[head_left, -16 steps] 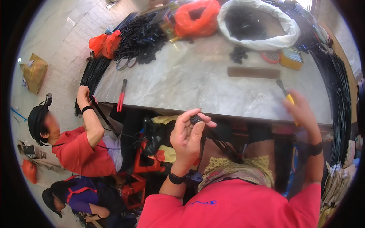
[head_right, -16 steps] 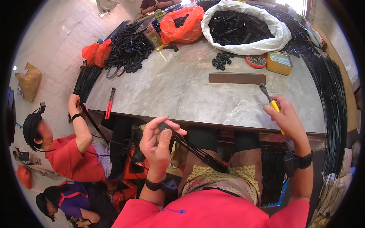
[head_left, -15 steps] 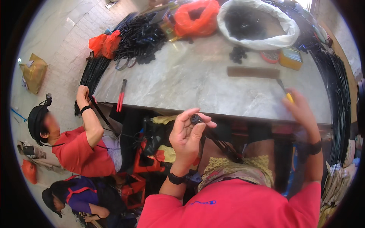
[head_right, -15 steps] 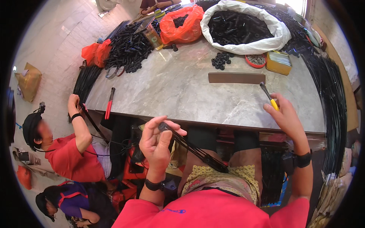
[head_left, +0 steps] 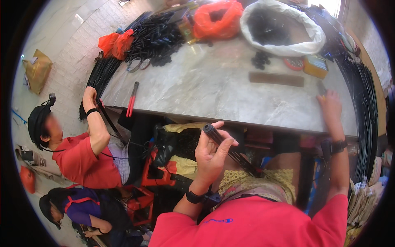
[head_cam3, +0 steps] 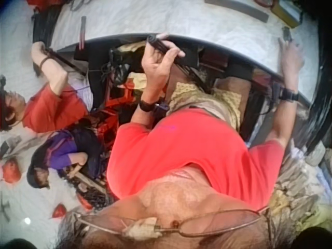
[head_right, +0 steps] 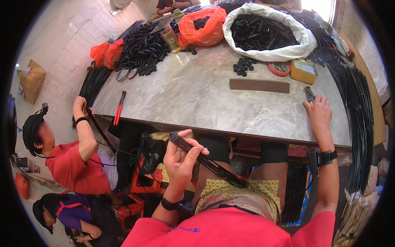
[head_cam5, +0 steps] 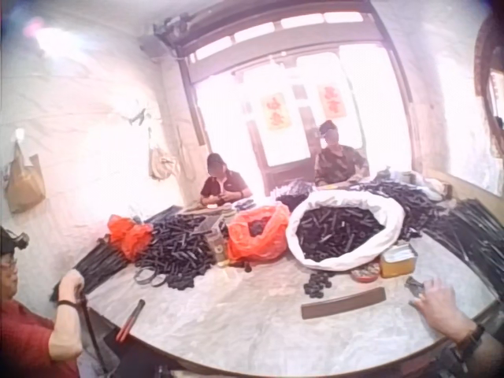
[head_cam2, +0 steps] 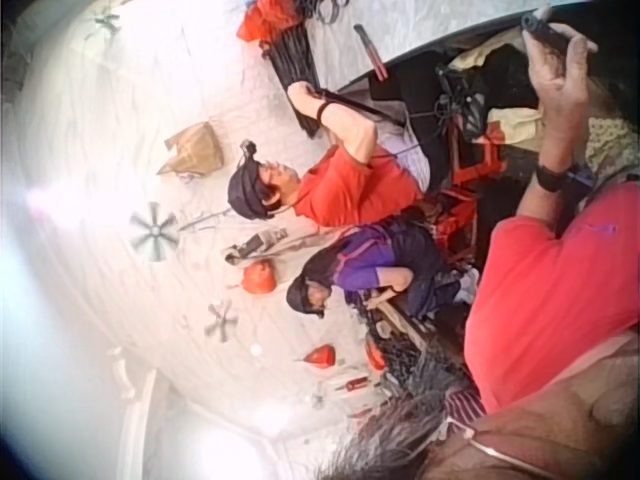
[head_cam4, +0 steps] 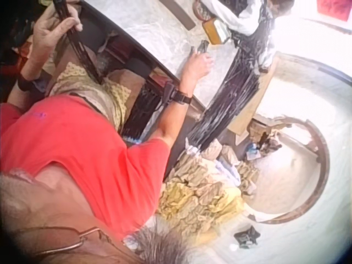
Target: Assemble the ribs and spokes of an umbrella structure using pliers.
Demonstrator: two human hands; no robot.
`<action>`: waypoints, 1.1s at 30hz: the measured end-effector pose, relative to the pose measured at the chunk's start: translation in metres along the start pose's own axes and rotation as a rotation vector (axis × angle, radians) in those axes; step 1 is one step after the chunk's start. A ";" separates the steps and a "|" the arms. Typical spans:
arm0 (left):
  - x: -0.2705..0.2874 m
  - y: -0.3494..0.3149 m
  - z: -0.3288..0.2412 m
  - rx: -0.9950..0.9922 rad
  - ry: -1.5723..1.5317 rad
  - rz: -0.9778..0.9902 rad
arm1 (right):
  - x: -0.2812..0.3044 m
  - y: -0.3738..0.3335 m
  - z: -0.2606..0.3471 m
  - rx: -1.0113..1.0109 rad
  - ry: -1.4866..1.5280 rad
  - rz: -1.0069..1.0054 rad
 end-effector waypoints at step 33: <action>-0.036 0.022 -0.014 0.276 -0.401 -0.057 | 0.266 0.022 0.189 0.484 0.966 1.364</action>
Point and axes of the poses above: each hand's wrist, its own y-axis towards the middle knuckle, its own x-axis out of the back of the hand, z = x × y, the point moved 3 cm from there along y, towards the middle knuckle, and after that the axes turned 10 degrees about -z, right-handed, at the moved point
